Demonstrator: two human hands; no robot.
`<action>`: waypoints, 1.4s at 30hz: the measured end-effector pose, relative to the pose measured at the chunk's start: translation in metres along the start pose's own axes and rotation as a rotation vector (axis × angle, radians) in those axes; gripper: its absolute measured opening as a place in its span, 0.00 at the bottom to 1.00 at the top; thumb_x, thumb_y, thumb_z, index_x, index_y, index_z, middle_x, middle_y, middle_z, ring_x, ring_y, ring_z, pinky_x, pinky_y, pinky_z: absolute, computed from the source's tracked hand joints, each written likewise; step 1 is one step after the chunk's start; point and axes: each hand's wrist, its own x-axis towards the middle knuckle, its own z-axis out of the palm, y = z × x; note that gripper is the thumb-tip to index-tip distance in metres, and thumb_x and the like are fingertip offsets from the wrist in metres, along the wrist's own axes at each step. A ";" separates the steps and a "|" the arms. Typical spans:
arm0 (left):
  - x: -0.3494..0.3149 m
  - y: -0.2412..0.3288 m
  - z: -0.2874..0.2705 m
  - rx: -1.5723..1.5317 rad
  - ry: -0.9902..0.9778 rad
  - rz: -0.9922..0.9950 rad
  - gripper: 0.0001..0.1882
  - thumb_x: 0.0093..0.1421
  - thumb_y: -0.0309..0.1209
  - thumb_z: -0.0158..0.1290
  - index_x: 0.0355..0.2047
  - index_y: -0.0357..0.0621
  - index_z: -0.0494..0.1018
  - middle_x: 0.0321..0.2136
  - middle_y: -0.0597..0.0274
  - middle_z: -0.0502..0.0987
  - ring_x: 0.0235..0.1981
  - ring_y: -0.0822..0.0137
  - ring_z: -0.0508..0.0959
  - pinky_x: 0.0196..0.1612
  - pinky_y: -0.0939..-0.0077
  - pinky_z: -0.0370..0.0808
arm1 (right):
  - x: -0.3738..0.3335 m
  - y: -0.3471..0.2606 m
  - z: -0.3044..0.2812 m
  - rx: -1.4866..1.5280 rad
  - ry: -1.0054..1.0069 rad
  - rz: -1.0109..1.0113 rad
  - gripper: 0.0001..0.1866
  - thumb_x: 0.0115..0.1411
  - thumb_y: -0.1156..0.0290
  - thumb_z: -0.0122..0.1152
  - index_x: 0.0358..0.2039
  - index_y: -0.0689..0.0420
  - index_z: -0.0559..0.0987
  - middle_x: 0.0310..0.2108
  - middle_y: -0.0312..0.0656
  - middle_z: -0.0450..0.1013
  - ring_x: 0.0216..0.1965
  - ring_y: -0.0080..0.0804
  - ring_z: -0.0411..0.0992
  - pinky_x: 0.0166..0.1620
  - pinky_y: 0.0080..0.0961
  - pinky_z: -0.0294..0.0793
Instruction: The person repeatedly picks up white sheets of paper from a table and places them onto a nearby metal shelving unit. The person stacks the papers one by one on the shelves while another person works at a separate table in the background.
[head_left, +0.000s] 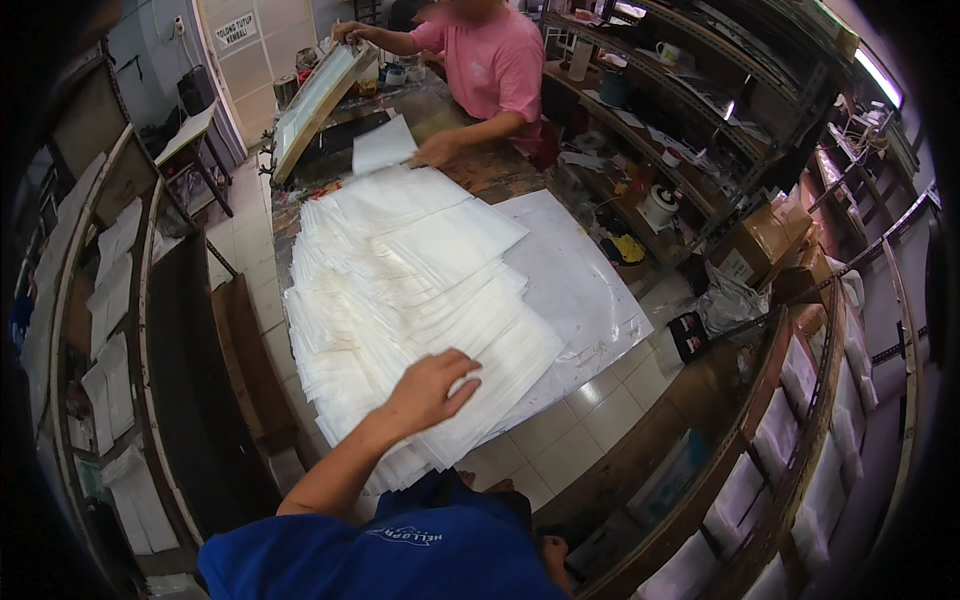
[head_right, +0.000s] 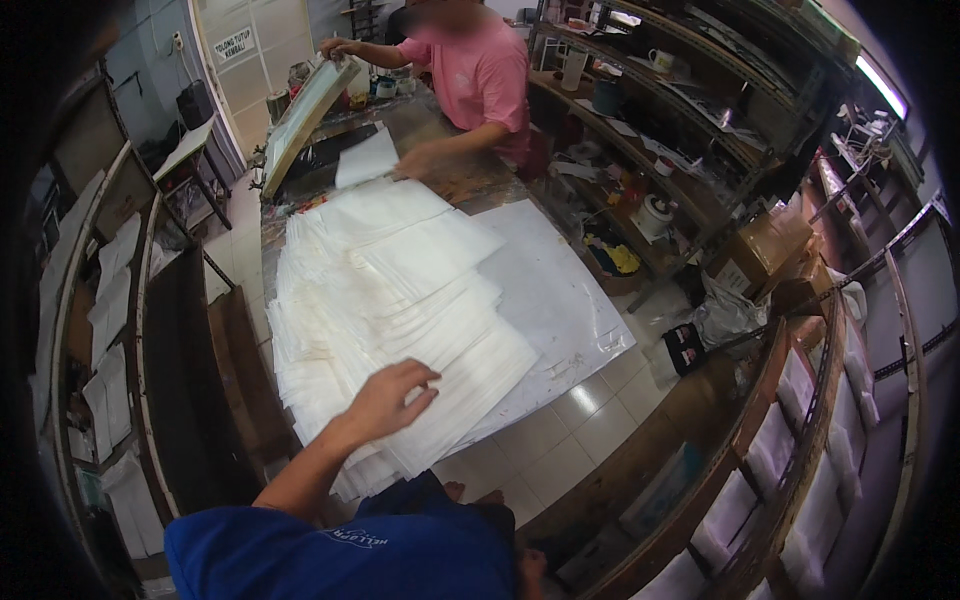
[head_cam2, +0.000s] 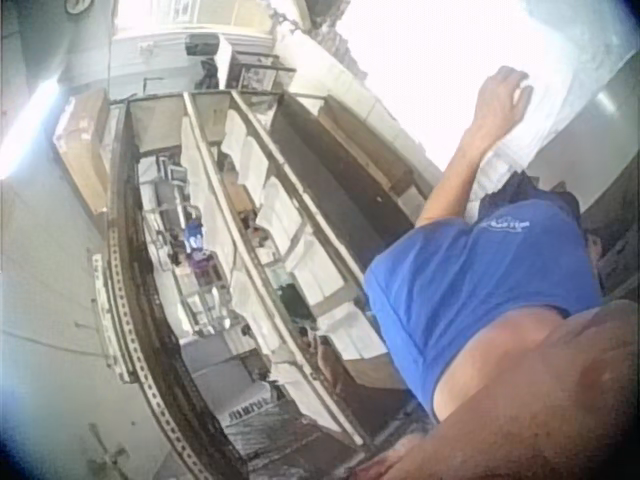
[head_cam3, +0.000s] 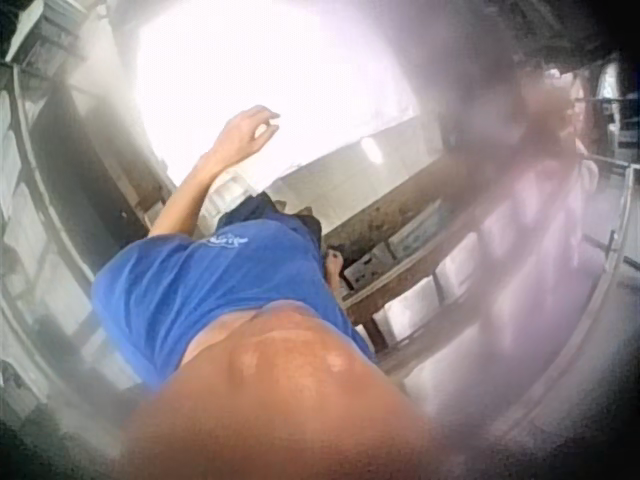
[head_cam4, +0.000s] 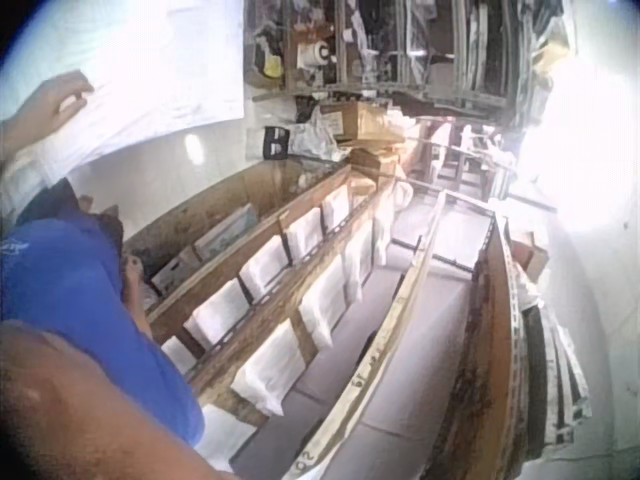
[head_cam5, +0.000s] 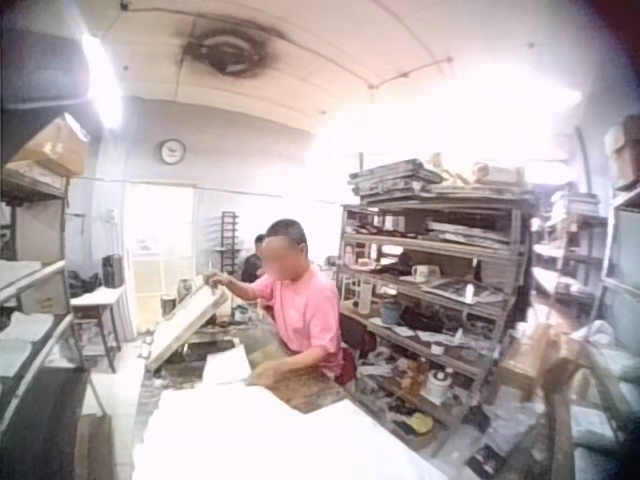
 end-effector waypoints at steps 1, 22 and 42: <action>0.016 -0.003 -0.003 0.028 0.014 0.021 0.10 0.56 0.30 0.55 0.38 0.38 0.75 0.33 0.52 0.75 0.34 0.51 0.76 0.37 0.63 0.73 | 0.045 0.069 0.016 0.126 -0.015 -0.069 0.16 0.55 0.68 0.54 0.37 0.67 0.77 0.34 0.50 0.74 0.34 0.36 0.73 0.38 0.34 0.73; 0.198 -0.156 0.079 0.846 -0.407 -0.133 0.16 0.58 0.42 0.51 0.37 0.44 0.77 0.37 0.54 0.78 0.38 0.57 0.79 0.42 0.61 0.74 | -0.034 0.032 0.019 0.327 0.177 -0.042 0.14 0.56 0.65 0.60 0.35 0.63 0.78 0.32 0.45 0.77 0.35 0.33 0.75 0.41 0.30 0.73; 0.024 0.045 0.149 0.262 -0.466 0.314 0.08 0.58 0.30 0.50 0.24 0.41 0.68 0.18 0.49 0.74 0.20 0.44 0.74 0.25 0.53 0.70 | -0.152 -0.244 -0.087 0.776 0.019 -0.698 0.29 0.63 0.64 0.56 0.62 0.56 0.60 0.45 0.45 0.68 0.44 0.32 0.71 0.43 0.27 0.73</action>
